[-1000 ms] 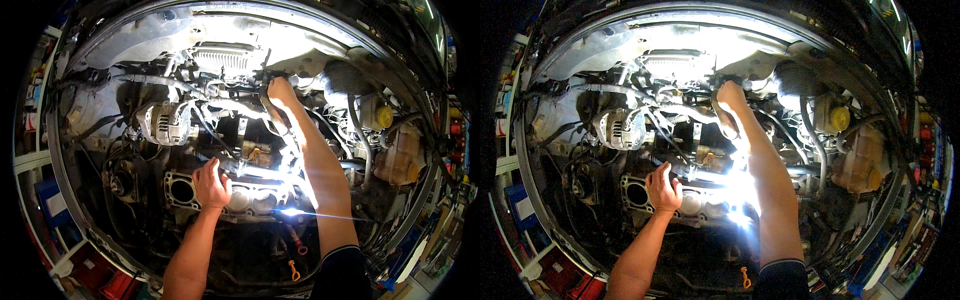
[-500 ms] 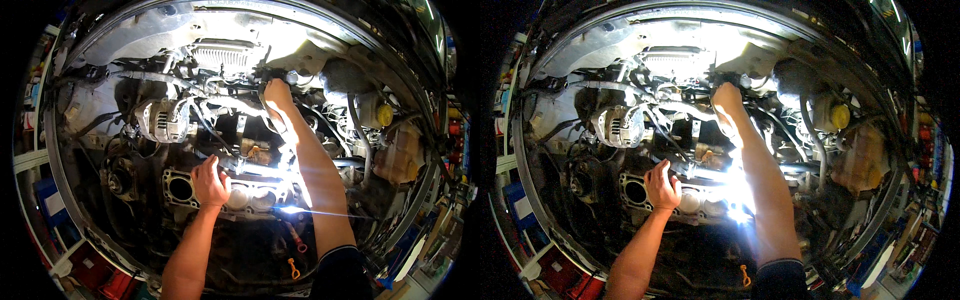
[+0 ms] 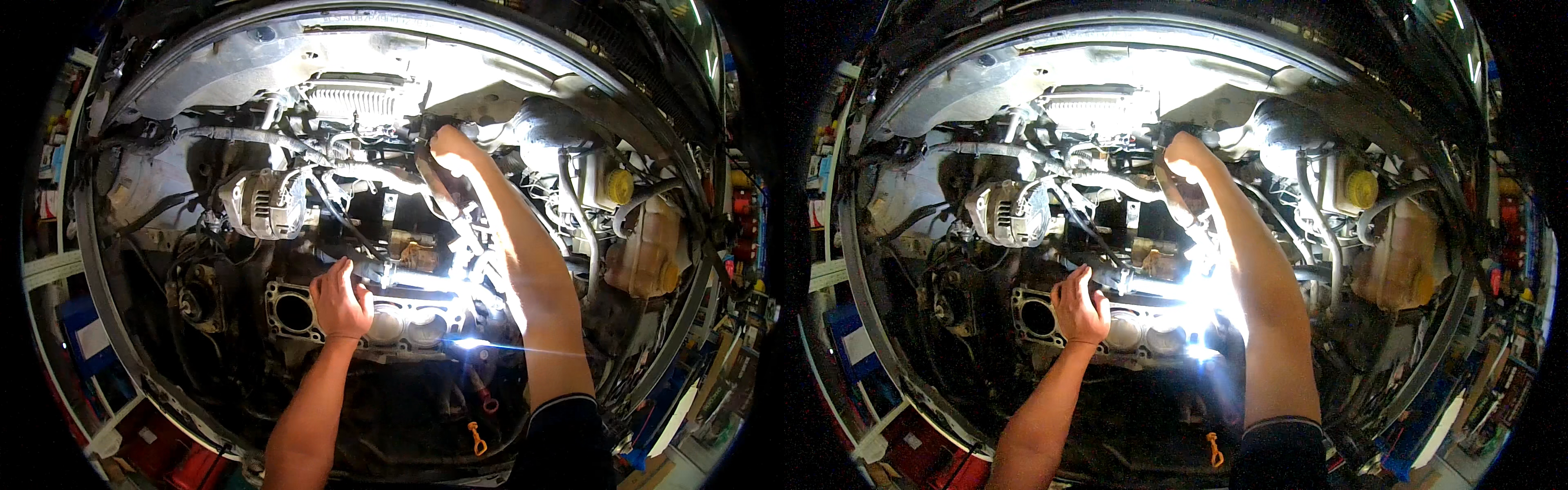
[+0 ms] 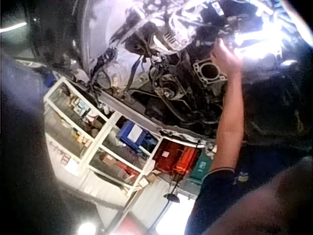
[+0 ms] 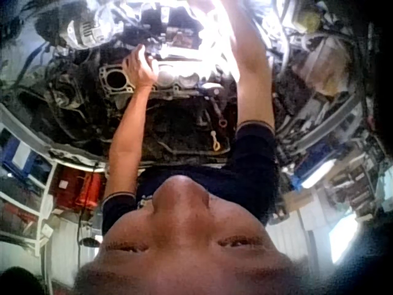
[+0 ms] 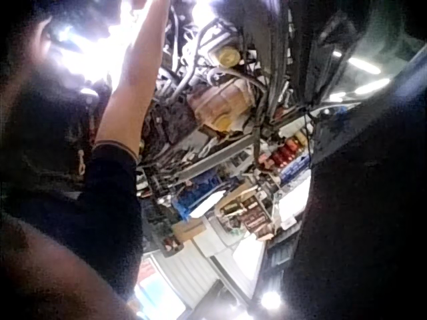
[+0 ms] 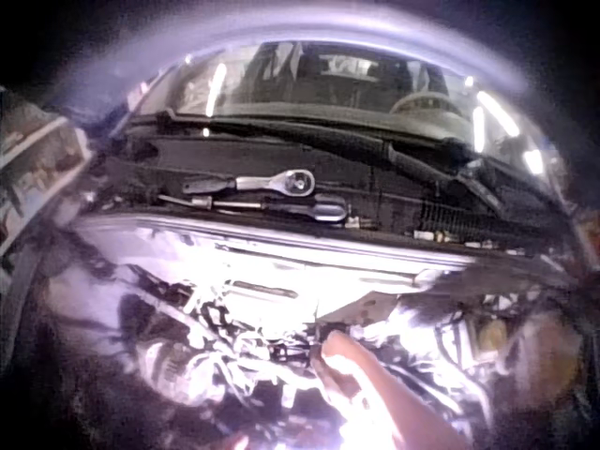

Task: The person works on a car engine with the hood open, using a wrench to tighten bolts and a flashlight to inspect the engine bay. The person also picks up a flexible hose and wipes the engine surface with a cloth.

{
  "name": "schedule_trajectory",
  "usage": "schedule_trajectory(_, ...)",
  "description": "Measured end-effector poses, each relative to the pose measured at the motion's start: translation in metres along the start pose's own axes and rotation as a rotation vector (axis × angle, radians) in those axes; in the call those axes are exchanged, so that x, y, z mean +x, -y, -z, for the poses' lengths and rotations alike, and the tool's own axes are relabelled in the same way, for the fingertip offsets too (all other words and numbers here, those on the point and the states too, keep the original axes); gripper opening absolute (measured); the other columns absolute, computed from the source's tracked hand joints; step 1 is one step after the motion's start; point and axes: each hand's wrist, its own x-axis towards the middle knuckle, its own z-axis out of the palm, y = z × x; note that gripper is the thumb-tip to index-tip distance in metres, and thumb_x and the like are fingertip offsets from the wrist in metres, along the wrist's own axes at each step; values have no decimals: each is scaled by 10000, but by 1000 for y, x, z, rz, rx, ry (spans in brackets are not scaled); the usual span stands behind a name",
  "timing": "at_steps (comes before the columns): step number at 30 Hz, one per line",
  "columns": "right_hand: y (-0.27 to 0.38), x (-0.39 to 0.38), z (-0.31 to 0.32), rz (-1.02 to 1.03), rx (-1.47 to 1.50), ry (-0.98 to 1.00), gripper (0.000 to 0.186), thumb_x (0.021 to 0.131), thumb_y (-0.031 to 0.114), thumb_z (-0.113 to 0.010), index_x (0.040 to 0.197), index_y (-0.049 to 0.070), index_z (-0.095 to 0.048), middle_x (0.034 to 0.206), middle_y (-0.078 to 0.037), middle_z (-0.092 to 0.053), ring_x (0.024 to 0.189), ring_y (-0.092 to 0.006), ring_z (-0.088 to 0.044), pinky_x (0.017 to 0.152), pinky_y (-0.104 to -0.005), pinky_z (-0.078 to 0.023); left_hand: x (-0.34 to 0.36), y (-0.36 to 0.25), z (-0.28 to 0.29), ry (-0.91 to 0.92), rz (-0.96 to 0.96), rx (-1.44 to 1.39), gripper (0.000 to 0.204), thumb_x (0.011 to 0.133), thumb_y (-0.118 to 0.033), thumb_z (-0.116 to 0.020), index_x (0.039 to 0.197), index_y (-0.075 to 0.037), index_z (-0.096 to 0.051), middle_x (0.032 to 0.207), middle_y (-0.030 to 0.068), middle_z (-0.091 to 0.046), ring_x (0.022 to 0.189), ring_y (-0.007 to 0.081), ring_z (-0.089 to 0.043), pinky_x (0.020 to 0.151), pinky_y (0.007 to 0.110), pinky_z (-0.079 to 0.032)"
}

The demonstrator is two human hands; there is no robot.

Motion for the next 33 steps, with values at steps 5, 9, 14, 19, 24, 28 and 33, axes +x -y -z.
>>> schedule_trajectory(5,34,-28,-7,-52,-24,-136,272,938,128,-554,983,-67,-738,1020,-307,-721,916,-432,-728,798,-492,-595,4,0,1,-27,9,-11,490,888,-133,-607,1366,-34,-563,1378,151,-619,1268,344,-568,1130,512,-324)
schedule_trajectory(9,45,-33,-39,-419,629,-538,399,1073,269,-453,1017,-55,-679,1051,-331,-696,1022,-501,-672,898,-548,-537,4,-5,0,-43,-45,-10,493,882,-121,-613,1364,-33,-555,1383,157,-616,1277,349,-568,1130,516,-329)
schedule_trajectory(14,56,-38,-36,-534,715,-654,398,1066,279,-489,950,-52,-675,965,-325,-705,978,-509,-681,889,-560,-537,4,-8,-2,-39,-52,33,490,879,-114,-603,1360,-35,-555,1380,157,-619,1272,353,-574,1127,518,-342)
schedule_trajectory(19,45,-33,-36,-529,781,-739,427,1055,290,-512,934,-75,-698,963,-326,-711,982,-518,-682,891,-567,-531,3,-7,-2,-32,-44,45,492,873,-115,-601,1357,-34,-562,1373,156,-623,1259,358,-583,1120,516,-350)
schedule_trajectory(24,55,-31,-29,-565,809,-733,436,1052,295,-516,942,-79,-712,982,-346,-704,1001,-525,-677,910,-563,-523,2,-5,-3,-50,-68,31,494,867,-98,-602,1356,-36,-564,1375,150,-623,1271,354,-576,1121,512,-347)
schedule_trajectory(28,58,-33,-28,-607,845,-762,436,1053,298,-513,944,-71,-717,981,-347,-706,1002,-520,-682,916,-558,-529,2,-4,-4,-42,-55,27,490,872,-107,-601,1356,-38,-564,1385,143,-620,1279,347,-574,1127,514,-339)
schedule_trajectory(33,52,-28,-32,-593,779,-761,430,1055,291,-504,961,-71,-715,984,-343,-710,999,-514,-687,919,-554,-533,3,-8,-3,-31,-43,37,486,876,-116,-598,1355,-40,-564,1385,138,-623,1277,340,-577,1132,515,-332)
